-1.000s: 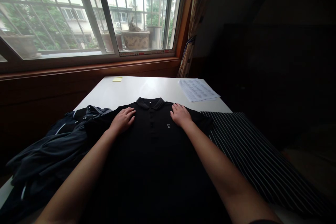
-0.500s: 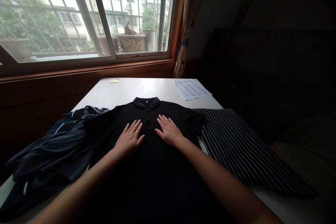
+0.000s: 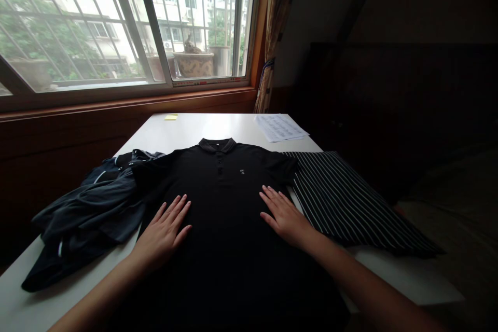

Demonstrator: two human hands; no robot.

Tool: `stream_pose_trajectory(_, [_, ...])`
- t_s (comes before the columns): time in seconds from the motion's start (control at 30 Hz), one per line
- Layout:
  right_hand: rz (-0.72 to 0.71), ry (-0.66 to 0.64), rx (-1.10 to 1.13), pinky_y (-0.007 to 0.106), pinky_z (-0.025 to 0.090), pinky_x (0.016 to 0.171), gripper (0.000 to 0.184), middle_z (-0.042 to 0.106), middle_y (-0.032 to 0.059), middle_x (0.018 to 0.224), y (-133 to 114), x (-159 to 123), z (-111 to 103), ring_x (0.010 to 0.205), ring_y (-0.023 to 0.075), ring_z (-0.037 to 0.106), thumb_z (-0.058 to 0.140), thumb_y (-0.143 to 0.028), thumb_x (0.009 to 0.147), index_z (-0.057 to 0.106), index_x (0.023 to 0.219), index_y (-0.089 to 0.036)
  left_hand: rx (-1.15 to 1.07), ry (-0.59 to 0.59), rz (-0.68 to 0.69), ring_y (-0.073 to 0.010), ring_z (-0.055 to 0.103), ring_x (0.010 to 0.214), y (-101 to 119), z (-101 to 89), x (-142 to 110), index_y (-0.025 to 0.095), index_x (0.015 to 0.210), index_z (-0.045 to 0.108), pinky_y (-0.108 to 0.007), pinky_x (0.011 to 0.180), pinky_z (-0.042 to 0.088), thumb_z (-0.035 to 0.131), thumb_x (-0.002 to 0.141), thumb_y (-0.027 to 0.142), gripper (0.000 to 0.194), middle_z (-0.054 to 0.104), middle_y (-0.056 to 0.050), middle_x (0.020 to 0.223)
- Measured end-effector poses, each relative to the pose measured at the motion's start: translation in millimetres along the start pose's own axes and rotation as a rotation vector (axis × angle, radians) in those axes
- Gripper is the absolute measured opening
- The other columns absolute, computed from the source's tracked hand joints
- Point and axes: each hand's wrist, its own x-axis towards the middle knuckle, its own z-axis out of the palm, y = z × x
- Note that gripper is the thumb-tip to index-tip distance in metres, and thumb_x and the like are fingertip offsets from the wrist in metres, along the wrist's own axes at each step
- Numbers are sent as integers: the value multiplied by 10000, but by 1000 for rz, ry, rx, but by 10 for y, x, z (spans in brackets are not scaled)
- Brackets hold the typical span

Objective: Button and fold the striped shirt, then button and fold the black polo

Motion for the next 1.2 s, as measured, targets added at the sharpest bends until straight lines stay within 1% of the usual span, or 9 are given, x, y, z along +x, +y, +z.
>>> stream_pose_trajectory(0.1, [-25, 4, -8, 483, 245, 1235, 625, 236, 63, 1649, -22, -313, -39, 1522, 229, 218, 361, -509, 1033, 269, 1585, -233, -3, -8, 42, -262, 296, 1500, 49, -118, -239, 289, 1603, 118, -502, 1210, 278, 401, 1021, 504, 682, 215, -42, 1652])
stream_pose_trajectory(0.23, [-53, 20, -4, 493, 269, 1232, 655, 228, 33, 1648, -44, -707, -69, 1514, 241, 241, 416, -481, 1024, 174, 1603, -293, -21, -12, 85, -265, 353, 1474, 113, -270, -541, 338, 1594, 144, -479, 1193, 324, 439, 1004, 504, 680, 258, -14, 1640])
stream_pose_trajectory(0.37, [-47, 11, -20, 515, 281, 1225, 666, 231, 21, 1644, -92, -955, -91, 1510, 250, 250, 421, -480, 1022, 143, 1604, -313, -9, -37, 114, -282, 349, 1474, 191, -369, -701, 378, 1582, 174, -500, 1182, 337, 441, 999, 518, 656, 266, 9, 1638])
stream_pose_trajectory(0.5, [-8, 4, -17, 551, 294, 1207, 699, 269, 66, 1629, -368, -848, -168, 1498, 284, 283, 421, -551, 1004, 194, 1601, -268, -27, -49, 119, -300, 325, 1484, 449, -414, -565, 358, 1588, 154, -553, 1175, 326, 410, 1014, 524, 651, 258, -15, 1641])
stream_pose_trajectory(0.63, [-115, 19, 70, 504, 256, 1234, 689, 223, 80, 1642, -852, -553, -187, 1514, 268, 240, 408, -532, 1016, 224, 1598, -213, -95, -16, 159, -302, 309, 1492, 862, -411, -288, 329, 1590, 178, -556, 1182, 310, 389, 1018, 541, 645, 255, -39, 1643])
stream_pose_trajectory(0.73, [-183, -8, 116, 510, 251, 1235, 703, 234, 82, 1639, -1069, -451, -102, 1516, 274, 234, 447, -536, 1001, 253, 1591, -207, -119, -1, 171, -297, 309, 1492, 1017, -405, -208, 315, 1591, 191, -550, 1193, 292, 387, 1015, 548, 651, 271, -51, 1636])
stream_pose_trajectory(0.83, [-186, -25, 120, 510, 241, 1240, 719, 230, 67, 1643, -1023, -497, -26, 1517, 267, 234, 463, -533, 995, 224, 1597, -221, -111, -9, 141, -286, 324, 1487, 928, -405, -306, 316, 1595, 166, -529, 1200, 293, 402, 1009, 544, 671, 267, -44, 1637])
stream_pose_trajectory(1.03, [-72, -14, 57, 490, 261, 1238, 693, 205, 42, 1651, -579, -744, -36, 1517, 242, 231, 409, -522, 1014, 168, 1607, -257, -17, -20, -34, -285, 321, 1489, 473, -337, -731, 328, 1601, 110, -529, 1195, 302, 433, 995, 542, 720, 249, -23, 1644])
stream_pose_trajectory(1.2, [28, 41, -1, 501, 292, 1225, 701, 219, 35, 1648, -305, -983, -14, 1514, 238, 236, 413, -512, 1011, 129, 1611, -288, 35, -13, -118, -284, 318, 1490, 316, -294, -1002, 319, 1606, 80, -518, 1189, 319, 444, 985, 539, 752, 225, -32, 1651])
